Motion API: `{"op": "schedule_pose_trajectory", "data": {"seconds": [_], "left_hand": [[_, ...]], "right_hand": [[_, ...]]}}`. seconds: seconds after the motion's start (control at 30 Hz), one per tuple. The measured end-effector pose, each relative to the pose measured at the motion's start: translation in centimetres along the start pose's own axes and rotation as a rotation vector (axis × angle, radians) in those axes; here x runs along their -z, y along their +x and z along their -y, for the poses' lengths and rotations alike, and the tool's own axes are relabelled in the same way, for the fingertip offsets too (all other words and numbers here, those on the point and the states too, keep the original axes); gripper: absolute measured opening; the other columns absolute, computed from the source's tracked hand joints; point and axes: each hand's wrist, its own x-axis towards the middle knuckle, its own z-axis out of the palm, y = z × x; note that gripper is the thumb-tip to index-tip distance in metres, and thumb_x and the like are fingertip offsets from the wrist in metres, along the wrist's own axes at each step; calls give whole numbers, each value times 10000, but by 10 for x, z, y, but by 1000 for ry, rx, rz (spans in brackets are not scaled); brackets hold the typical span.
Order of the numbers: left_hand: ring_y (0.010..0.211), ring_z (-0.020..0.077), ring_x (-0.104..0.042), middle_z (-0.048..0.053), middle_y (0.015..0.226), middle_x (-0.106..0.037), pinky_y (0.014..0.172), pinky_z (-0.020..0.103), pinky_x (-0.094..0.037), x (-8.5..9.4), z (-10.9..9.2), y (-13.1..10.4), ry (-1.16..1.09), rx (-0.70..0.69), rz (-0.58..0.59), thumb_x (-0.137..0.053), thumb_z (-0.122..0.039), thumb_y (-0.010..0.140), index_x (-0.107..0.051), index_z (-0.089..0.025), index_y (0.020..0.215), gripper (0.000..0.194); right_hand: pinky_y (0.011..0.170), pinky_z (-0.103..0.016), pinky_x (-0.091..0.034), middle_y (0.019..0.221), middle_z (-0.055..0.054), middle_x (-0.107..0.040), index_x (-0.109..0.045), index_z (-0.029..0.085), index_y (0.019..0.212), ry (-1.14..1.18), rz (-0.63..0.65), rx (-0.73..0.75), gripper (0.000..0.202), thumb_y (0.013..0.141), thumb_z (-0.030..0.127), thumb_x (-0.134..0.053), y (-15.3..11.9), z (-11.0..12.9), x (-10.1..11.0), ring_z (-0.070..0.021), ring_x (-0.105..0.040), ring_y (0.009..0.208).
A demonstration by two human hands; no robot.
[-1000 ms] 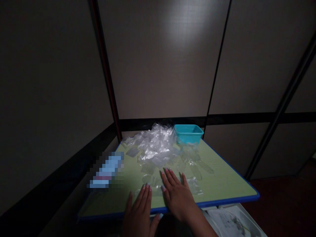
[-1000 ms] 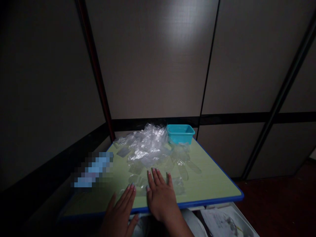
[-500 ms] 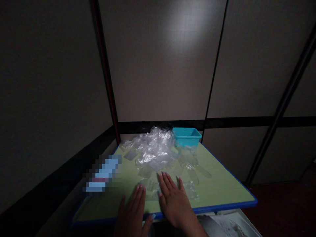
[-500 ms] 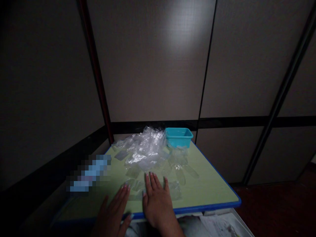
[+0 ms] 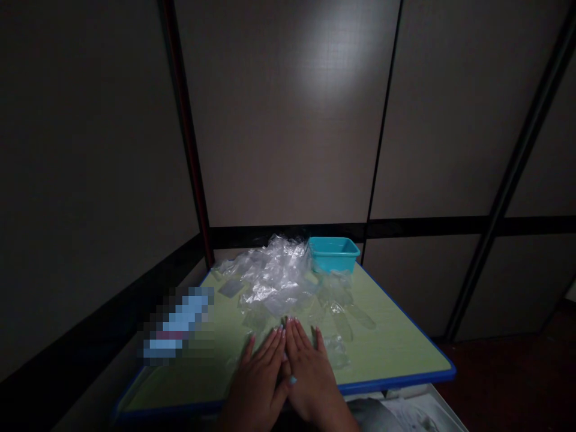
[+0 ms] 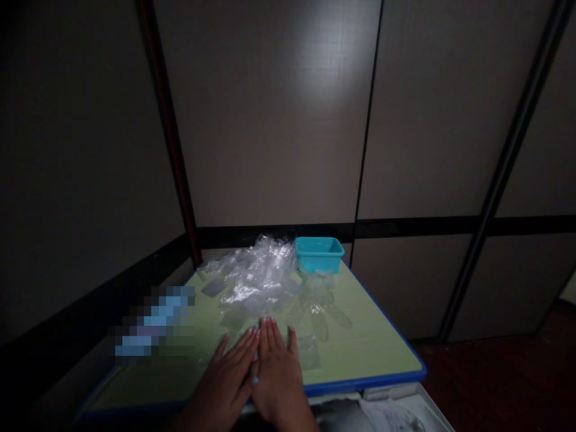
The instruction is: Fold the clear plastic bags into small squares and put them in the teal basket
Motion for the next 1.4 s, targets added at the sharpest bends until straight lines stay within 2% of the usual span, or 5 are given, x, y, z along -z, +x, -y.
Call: {"op": "schedule_pose_trajectory", "data": {"seconds": [0.47, 0.7, 0.93, 1.1, 1.4], "left_hand": [[1370, 318, -249, 38, 1488, -284, 1047, 600, -249, 11, 15, -15, -22, 276, 216, -396, -431, 930, -333, -284, 1426, 521], [1373, 314, -243, 129, 1475, -288, 1058, 601, -202, 12, 21, -21, 32, 400, 214, -409, -421, 912, -383, -177, 1409, 554], [1355, 227, -317, 42, 1469, -335, 1106, 506, -213, 16, 23, -8, -70, 107, 98, -375, -363, 950, -302, -247, 1441, 509], [1350, 220, -327, 47, 1469, -332, 1091, 504, -240, 10, 36, -4, -113, 170, 222, -323, -427, 968, -357, -256, 1416, 481], [1356, 244, -310, 55, 1478, -308, 1076, 541, -240, 7, 37, -7, -84, 204, 254, -344, -464, 952, -350, -275, 1418, 503]], "right_hand": [[1115, -528, 24, 1536, 1, -42, -71, 239, 1479, 13, -7, -22, 538, 980, 434, -125, -1, 3, 5, -172, -13, 1412], [1101, -555, 28, 1534, -28, -133, -138, 276, 1477, 24, 0, -15, 528, 975, 438, -175, -1, 5, 5, -189, -69, 1412], [1118, -520, 21, 1530, -66, -148, -103, 153, 1481, 28, 2, -40, 585, 970, 435, -152, -1, 7, 6, -192, -93, 1411], [1118, -527, 7, 1527, -60, -153, -129, 161, 1479, 21, 2, -44, 586, 965, 441, -176, -1, 7, 7, -193, -95, 1411], [1123, -501, 13, 1527, -45, -164, -120, 183, 1480, 25, 3, -48, 583, 965, 445, -192, -2, 8, 9, -186, -105, 1410]]}}
